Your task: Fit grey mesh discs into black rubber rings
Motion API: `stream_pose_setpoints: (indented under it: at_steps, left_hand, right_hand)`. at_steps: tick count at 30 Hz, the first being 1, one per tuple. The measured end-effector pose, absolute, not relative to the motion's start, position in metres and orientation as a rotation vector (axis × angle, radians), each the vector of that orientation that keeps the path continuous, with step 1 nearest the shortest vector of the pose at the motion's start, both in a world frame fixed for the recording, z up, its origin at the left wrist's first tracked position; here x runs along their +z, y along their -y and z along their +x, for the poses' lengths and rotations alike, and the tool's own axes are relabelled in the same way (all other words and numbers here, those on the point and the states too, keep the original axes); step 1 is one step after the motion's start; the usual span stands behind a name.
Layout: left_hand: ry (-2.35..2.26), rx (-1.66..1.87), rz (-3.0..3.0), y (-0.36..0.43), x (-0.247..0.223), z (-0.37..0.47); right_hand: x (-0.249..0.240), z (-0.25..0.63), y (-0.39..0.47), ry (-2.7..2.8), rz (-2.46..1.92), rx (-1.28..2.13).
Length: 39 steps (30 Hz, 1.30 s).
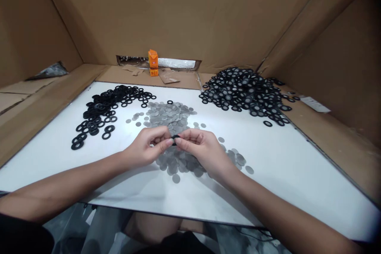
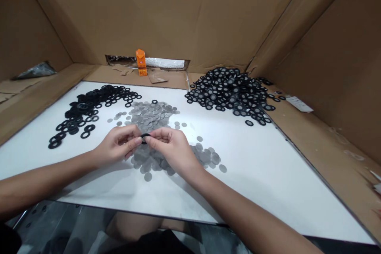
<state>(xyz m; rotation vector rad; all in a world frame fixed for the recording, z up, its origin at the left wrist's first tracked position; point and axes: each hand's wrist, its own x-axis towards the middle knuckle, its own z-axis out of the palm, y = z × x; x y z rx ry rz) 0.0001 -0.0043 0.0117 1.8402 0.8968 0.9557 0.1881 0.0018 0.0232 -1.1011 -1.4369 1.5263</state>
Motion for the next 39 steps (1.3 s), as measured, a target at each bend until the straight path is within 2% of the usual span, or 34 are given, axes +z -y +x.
stream_pose_setpoints:
  at_steps: [9, 21, 24, 29, 31, 39]
  left_hand:
    - [-0.990, 1.037, 1.518, 0.005, 0.008, 0.004]
    - [-1.006, 1.129, 1.557, 0.010, 0.009, 0.004]
    - [-0.975, 1.079, 1.498, 0.007, 0.007, 0.003]
    - [-0.995, 0.993, 1.454, 0.005, 0.004, 0.005]
    - [-0.993, 0.922, 1.483, 0.004, 0.003, 0.005]
    - [-1.149, 1.029, 1.535, -0.007, -0.001, -0.005]
  right_hand:
    - [0.020, 0.187, -0.001, 1.378, -1.076, 1.672]
    - [0.023, 0.186, -0.002, 1.283, -1.044, 1.698]
    - [0.022, 0.189, -0.001, 1.421, -1.069, 1.565]
    - [0.026, 0.193, 0.005, 1.736, -1.061, 1.161]
    - [0.027, 0.196, 0.004, 1.771, -1.076, 1.120]
    - [0.036, 0.224, -0.028, 1.888, -1.224, 1.503]
